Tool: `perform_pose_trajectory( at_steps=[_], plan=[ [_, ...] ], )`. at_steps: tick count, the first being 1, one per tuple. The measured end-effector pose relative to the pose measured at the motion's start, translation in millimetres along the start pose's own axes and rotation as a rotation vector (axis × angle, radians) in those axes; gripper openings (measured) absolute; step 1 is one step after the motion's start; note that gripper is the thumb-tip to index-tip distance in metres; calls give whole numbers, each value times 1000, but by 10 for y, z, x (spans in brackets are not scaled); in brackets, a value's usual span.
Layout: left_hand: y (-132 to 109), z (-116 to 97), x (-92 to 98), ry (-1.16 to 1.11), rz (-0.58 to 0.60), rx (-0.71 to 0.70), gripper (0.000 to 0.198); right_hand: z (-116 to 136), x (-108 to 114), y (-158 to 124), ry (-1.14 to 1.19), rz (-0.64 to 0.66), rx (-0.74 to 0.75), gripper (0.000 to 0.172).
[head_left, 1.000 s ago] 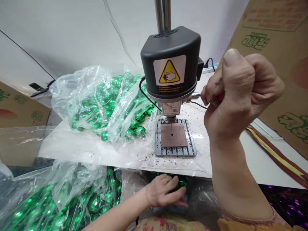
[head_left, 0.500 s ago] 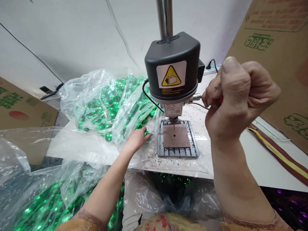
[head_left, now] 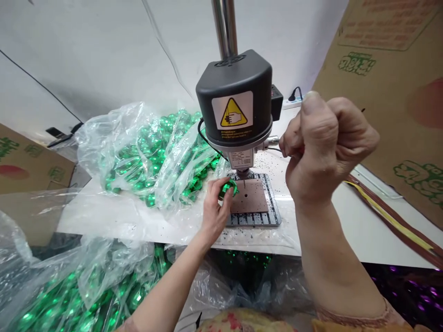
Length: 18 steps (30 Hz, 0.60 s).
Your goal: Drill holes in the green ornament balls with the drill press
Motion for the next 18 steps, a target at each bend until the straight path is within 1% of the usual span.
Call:
perform_pose_trajectory(
  at_steps=[2,3,5,7,10,12,15,18],
  plan=[
    [10,210,-204,-225,48,162,34,-3,1,-5,-36,-3,-10,47],
    [16,307,-284,-293,52,224,35,-4,0,-7,-39,-2,-14,47],
    [36,432,-399,-364,56,268,37,-8,3,-9,-28,-1,-27,47],
    [55,452,-490,-379,97,229,38,-15,7,-10,-17,0,-41,47],
    [48,402,-581,-341,166,136,38,-17,5,-14,-26,8,-51,48],
    [29,386,-617,-312,191,101,40,-5,-6,-19,-39,23,-37,47],
    [6,411,-664,-304,223,93,49,14,-12,-30,-43,34,-7,45],
    [0,408,-666,-276,226,54,53,-19,6,-42,-42,21,-28,45]
  ],
)
Point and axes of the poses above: each hand's wrist, its own y-axis towards the middle knuckle, its own x-axis out of the back of the hand, z = x × y, the point moved 9 cm from there along y, towards the middle knuckle, and after that the axes turned 4 degrees about y, right-handed, at the moved point
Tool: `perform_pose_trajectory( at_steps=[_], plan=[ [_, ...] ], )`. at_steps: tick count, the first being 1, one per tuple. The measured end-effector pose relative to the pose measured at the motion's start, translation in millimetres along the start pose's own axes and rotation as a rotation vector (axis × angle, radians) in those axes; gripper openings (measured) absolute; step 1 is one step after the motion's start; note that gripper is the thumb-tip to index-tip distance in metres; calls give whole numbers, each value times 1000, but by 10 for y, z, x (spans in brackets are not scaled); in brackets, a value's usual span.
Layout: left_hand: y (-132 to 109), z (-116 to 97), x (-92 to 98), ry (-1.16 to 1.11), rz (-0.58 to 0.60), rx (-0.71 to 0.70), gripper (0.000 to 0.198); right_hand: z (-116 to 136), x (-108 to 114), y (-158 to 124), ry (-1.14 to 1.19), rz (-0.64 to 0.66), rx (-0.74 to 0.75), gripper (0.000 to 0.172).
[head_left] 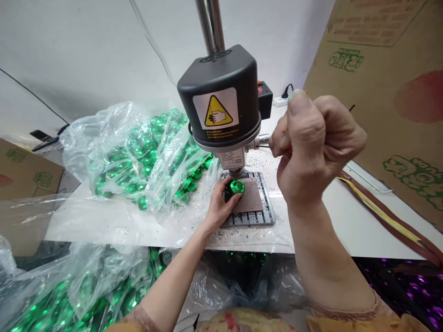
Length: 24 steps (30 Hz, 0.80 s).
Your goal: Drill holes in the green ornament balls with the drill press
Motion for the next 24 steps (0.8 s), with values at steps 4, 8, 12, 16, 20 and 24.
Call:
perform_pose_trajectory(
  at_steps=[4,8,12,16,20,24],
  plan=[
    [-29,-34,-2,39,6,-8,52,-18,4,-6,-22,2,3,45],
    [-59,-108,-40,-6,33,-23,51,23,-20,-8,-6,33,68,42],
    [-58,-68,-62,-91,28,32,44,19,-25,-10,31,42,71,42],
    [-69,-10,-39,-156,-40,67,52,29,-26,1,-107,24,57,45],
    [-94,-55,-74,-98,-31,41,51,11,-32,63,-63,-18,-19,49],
    [-114,-109,-99,-80,-24,28,48,26,-68,134,31,-17,-30,49]
  ],
)
Point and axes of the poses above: each hand's wrist, its own y-axis towards the middle knuckle, its own x-axis out of the back of the hand, z = x × y, the point moved 9 cm from there along y, towards the middle knuckle, and after that the axes turned 4 degrees about y, right-handed, at the moved point
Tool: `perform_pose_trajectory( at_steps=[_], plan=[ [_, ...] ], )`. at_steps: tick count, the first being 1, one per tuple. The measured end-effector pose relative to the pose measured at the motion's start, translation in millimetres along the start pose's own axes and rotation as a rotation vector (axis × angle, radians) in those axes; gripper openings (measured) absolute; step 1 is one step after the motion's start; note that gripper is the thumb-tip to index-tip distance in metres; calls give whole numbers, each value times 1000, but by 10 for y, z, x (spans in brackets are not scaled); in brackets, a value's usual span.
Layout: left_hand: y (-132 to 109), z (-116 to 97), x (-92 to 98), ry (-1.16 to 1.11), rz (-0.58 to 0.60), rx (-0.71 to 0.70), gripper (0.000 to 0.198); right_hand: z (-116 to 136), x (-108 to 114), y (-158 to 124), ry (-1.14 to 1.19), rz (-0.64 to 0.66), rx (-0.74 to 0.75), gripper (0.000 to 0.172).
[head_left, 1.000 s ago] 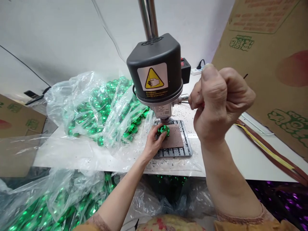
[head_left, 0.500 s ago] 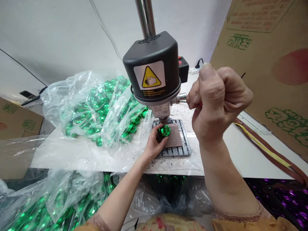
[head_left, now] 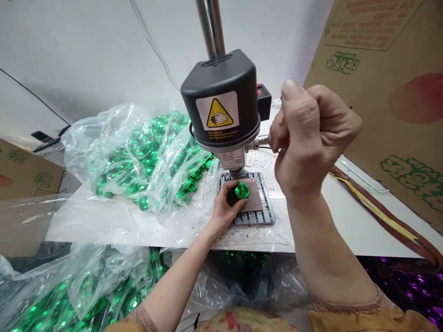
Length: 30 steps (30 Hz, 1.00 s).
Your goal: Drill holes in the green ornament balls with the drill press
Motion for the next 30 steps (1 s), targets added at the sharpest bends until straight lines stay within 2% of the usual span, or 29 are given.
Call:
perform_pose_trajectory(
  at_steps=[4,13,24,30],
  plan=[
    [-6,7,5,0,-13,28,49,-12,34,-57,40,-4,-5,47],
    [-10,40,-1,-53,-9,57,51,-22,180,-315,4,-73,129,50],
    [-16,53,-16,-93,-6,16,51,-84,310,-450,-6,-149,166,50],
    [-20,57,-10,-87,-17,34,51,-68,329,-488,45,-77,264,46]
  ],
)
Point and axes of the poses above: each hand's wrist, its own y-axis towards the middle knuckle, its own x-axis out of the back of the hand, z = x × y, the point moved 9 cm from there along y, towards the middle knuckle, and after that the axes turned 4 degrees about y, right-handed, at the moved point
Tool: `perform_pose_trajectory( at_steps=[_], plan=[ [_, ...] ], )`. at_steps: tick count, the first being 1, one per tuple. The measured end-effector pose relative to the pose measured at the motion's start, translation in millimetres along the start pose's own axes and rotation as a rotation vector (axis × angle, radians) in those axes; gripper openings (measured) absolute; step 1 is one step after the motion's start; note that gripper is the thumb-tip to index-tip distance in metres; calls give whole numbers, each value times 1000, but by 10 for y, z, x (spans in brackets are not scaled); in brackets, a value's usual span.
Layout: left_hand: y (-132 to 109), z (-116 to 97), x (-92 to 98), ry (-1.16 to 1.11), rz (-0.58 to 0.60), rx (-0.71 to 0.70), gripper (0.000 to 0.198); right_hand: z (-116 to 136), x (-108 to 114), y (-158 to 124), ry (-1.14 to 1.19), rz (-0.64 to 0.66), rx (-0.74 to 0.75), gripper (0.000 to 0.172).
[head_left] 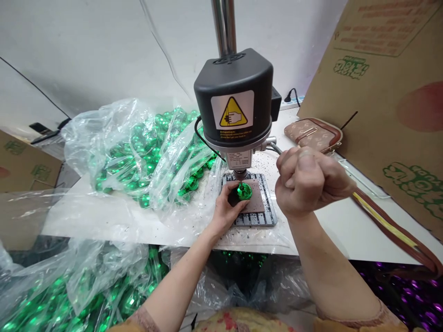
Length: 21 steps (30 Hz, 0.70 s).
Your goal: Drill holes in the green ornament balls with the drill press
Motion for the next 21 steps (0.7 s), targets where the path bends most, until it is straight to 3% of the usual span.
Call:
perform_pose_trajectory(
  at_steps=[15,21],
  plan=[
    [-4,-19,12,-7,-19,2,50,37,24,-107,40,117,33,47],
    [28,-32,14,23,-32,11,49,-12,-94,199,-57,-27,-130,49]
  ],
)
Point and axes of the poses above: each hand's wrist, its own y-axis towards the middle knuckle, its own x-axis out of the back of the hand, z = x × y, the point moved 9 cm from there along y, towards the middle knuckle, and after that the axes turned 4 degrees about y, right-handed, at the moved point
